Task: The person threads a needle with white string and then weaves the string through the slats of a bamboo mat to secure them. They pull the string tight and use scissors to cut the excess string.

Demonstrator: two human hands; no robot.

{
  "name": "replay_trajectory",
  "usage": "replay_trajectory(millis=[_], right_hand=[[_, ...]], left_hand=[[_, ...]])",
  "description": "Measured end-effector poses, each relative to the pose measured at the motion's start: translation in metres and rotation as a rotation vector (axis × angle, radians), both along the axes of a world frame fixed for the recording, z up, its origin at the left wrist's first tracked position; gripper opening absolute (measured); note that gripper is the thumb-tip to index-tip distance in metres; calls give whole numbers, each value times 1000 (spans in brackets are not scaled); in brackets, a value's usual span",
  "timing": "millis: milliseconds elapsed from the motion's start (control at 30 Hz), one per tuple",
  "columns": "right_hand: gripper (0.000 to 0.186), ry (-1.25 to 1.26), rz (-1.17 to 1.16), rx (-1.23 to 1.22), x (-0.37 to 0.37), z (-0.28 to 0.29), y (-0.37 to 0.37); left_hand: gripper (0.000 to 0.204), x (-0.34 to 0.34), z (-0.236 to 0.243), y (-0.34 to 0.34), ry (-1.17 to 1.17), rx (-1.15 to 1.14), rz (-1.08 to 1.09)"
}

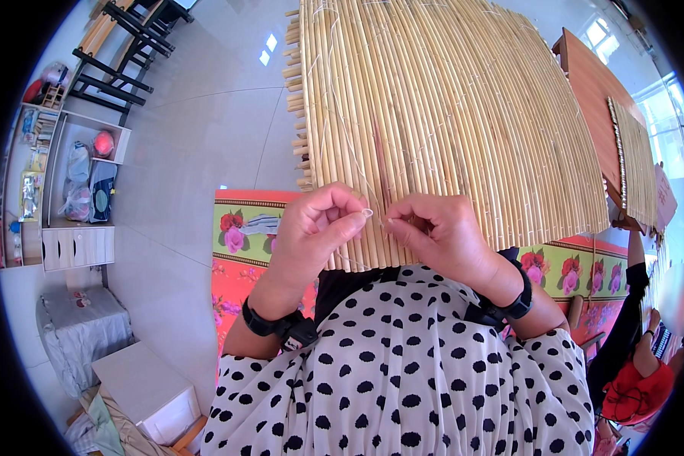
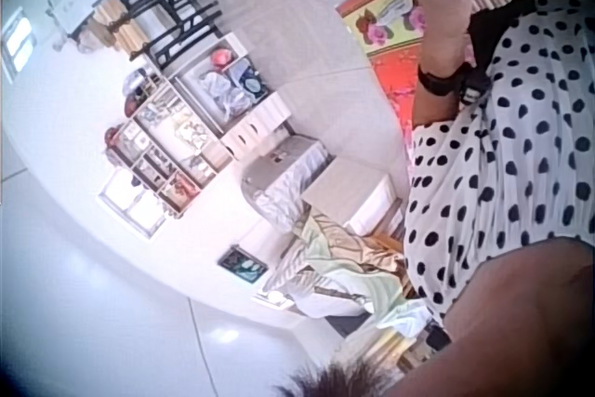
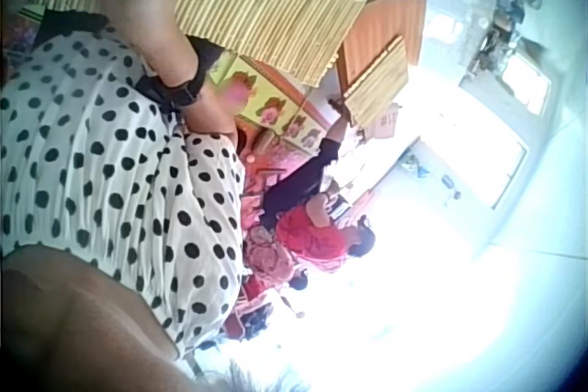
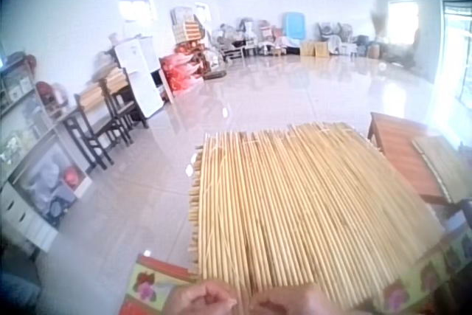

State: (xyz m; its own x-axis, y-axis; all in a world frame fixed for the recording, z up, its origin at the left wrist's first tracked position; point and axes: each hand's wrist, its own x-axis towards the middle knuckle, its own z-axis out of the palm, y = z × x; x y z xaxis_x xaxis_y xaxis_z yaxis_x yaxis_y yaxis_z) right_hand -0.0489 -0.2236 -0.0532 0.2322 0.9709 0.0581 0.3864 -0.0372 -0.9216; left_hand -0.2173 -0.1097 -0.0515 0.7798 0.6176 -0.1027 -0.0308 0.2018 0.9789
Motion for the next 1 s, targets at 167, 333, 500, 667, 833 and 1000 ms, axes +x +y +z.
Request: replay_trajectory(millis=[167,333,500,667,833,1000], right_hand=[[8,11,5,12,1,0,0],[8,17,11,28,1,-1,0],[8,0,28,57,1,-1,0],[9,-10,26,68,0,-1,1],[9,-18,19,78,0,-2,0],[10,-44,35,76,2,-2,1]], left_hand=[[4,-1,6,1,128,-37,-72],[5,-2,2,2,94,-45,-92],[8,1,16,-4,115,47,-135],[9,2,16,-7,166,73,-120],[10,4,17,-7,211,76,-128],[12,6,15,-5,251,87,-142]])
